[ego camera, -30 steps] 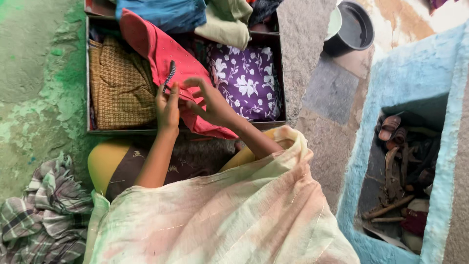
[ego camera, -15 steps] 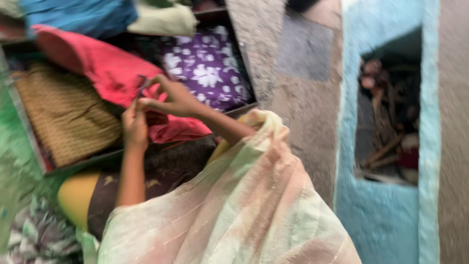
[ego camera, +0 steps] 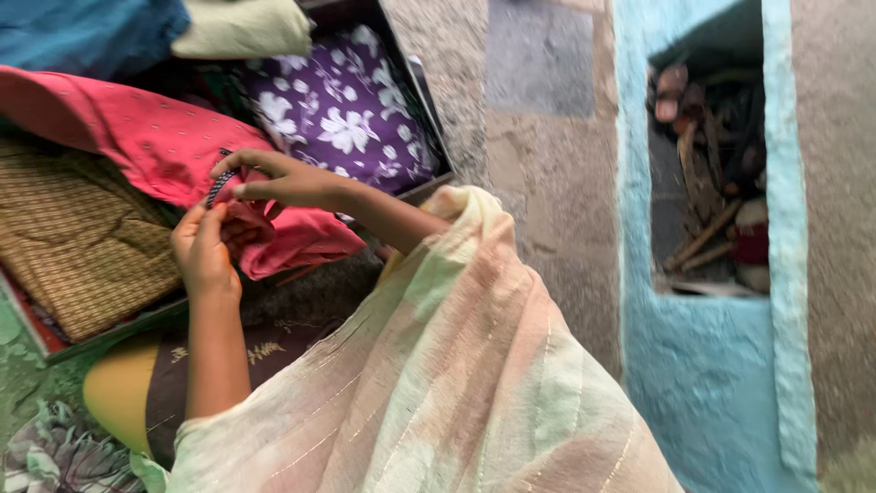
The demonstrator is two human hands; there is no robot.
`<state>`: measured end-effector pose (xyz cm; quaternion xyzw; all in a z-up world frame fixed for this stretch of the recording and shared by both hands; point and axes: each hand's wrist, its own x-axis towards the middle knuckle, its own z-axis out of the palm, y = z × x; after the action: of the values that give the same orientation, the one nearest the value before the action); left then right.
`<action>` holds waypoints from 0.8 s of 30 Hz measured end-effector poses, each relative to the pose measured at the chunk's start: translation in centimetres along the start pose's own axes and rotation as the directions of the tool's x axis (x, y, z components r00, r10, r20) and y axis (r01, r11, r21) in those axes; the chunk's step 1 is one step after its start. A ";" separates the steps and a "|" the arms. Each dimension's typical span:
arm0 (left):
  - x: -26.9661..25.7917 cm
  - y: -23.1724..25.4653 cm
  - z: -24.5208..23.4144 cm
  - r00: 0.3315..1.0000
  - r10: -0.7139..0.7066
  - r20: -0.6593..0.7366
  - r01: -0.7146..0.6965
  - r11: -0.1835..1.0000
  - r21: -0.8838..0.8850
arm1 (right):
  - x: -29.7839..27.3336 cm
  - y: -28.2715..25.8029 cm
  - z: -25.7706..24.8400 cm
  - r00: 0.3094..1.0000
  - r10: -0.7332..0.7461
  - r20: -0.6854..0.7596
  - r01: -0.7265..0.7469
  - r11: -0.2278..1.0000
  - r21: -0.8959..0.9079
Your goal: The person sits on the floor and folds various garments from a suitcase, including a light green cloth, blue trousers, a pink shirt, a brown patterned shirt, and a dark patterned cloth. Each item is unfolded, smoothed, and folded neatly before being placed back into the suitcase.
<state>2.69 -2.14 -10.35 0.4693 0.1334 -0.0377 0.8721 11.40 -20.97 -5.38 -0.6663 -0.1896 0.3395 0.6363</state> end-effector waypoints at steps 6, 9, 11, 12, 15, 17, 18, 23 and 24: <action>1.0 9.4 -6.5 0.967 0.219 -0.127 -0.251 0.903 -0.350 | -2.4 -4.4 -6.2 0.962 -0.257 -0.090 0.272 0.926 0.262; -2.4 15.7 -10.5 0.873 0.406 -0.269 -0.478 0.822 -0.311 | -7.2 -8.7 -10.8 0.902 -0.363 -0.234 0.419 0.866 0.273; -4.7 16.3 -12.7 0.795 0.544 -0.270 -0.597 0.780 -0.188 | -9.2 -11.2 -13.2 0.849 -0.436 -0.299 0.514 0.814 0.272; -6.1 15.9 -13.7 0.756 0.601 -0.259 -0.644 0.755 -0.125 | -10.6 -12.3 -14.1 0.821 -0.466 -0.331 0.556 0.783 0.278; -9.6 14.2 -15.4 0.669 0.701 -0.246 -0.727 0.687 -0.020 | -12.7 -13.7 -13.8 0.753 -0.521 -0.403 0.643 0.713 0.280; -10.1 13.6 -14.6 0.686 0.656 -0.315 -0.718 0.679 -0.150 | -13.3 -14.5 -13.6 0.719 -0.546 -0.430 0.680 0.679 0.275; -9.8 13.7 -13.9 0.697 0.637 -0.329 -0.709 0.683 -0.177 | -13.6 -14.9 -13.5 0.705 -0.558 -0.438 0.694 0.668 0.267; -7.2 19.7 -9.5 0.674 0.695 -0.252 -0.721 0.692 -0.022 | -13.2 -19.5 -12.8 0.628 -0.645 -0.435 0.765 0.615 0.193; -7.3 21.1 -8.7 0.661 0.714 -0.230 -0.732 0.681 0.009 | -12.6 -20.8 -12.5 0.617 -0.667 -0.417 0.774 0.611 0.168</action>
<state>-2.05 16.37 4.09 0.4475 0.0305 0.3683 0.8144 15.06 -36.14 17.04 -0.4579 -0.2814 -0.0334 0.8426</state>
